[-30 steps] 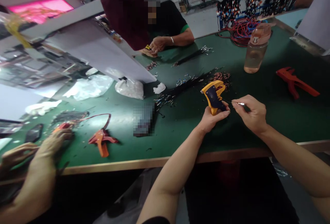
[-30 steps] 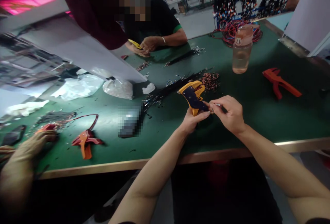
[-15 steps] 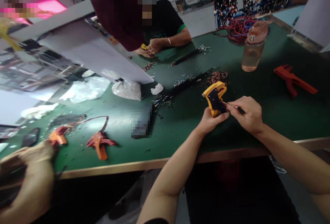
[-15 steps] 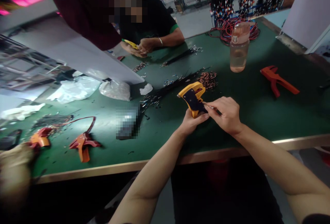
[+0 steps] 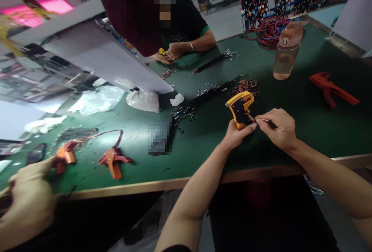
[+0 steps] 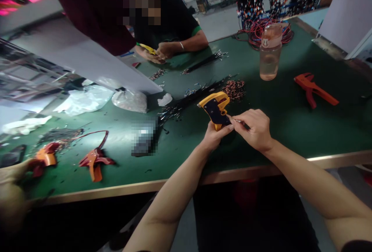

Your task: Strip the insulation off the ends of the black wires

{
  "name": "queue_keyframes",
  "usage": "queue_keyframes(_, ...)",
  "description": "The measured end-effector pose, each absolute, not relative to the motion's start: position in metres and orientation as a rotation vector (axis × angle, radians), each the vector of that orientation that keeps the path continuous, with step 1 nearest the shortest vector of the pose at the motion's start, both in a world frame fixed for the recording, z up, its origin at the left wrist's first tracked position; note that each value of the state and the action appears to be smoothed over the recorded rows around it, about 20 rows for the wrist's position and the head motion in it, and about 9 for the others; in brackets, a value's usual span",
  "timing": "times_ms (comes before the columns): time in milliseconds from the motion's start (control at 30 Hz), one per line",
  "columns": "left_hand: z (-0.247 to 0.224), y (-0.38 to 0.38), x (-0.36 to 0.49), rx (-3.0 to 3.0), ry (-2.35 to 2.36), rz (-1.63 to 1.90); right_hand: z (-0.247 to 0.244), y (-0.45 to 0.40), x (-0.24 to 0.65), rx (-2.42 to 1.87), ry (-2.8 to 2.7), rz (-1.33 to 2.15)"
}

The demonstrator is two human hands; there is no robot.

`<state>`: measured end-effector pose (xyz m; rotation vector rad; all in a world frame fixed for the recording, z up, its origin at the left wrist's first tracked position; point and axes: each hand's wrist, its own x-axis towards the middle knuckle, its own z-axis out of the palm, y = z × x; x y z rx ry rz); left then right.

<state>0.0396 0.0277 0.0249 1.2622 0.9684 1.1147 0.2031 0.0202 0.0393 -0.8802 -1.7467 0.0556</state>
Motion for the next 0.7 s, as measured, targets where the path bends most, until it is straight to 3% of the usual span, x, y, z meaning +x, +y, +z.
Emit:
queue_keyframes(533, 0.0211, 0.0282, 0.0393, 1.268, 1.132, 1.089, 0.0412, 0.0185, 0.2045, -0.865, -1.693, 0.155)
queue_keyframes(700, 0.0216, 0.0321, 0.0366, 1.081, 1.008, 1.121, 0.0412, 0.0203, 0.2050, -0.967, -1.459, 0.411)
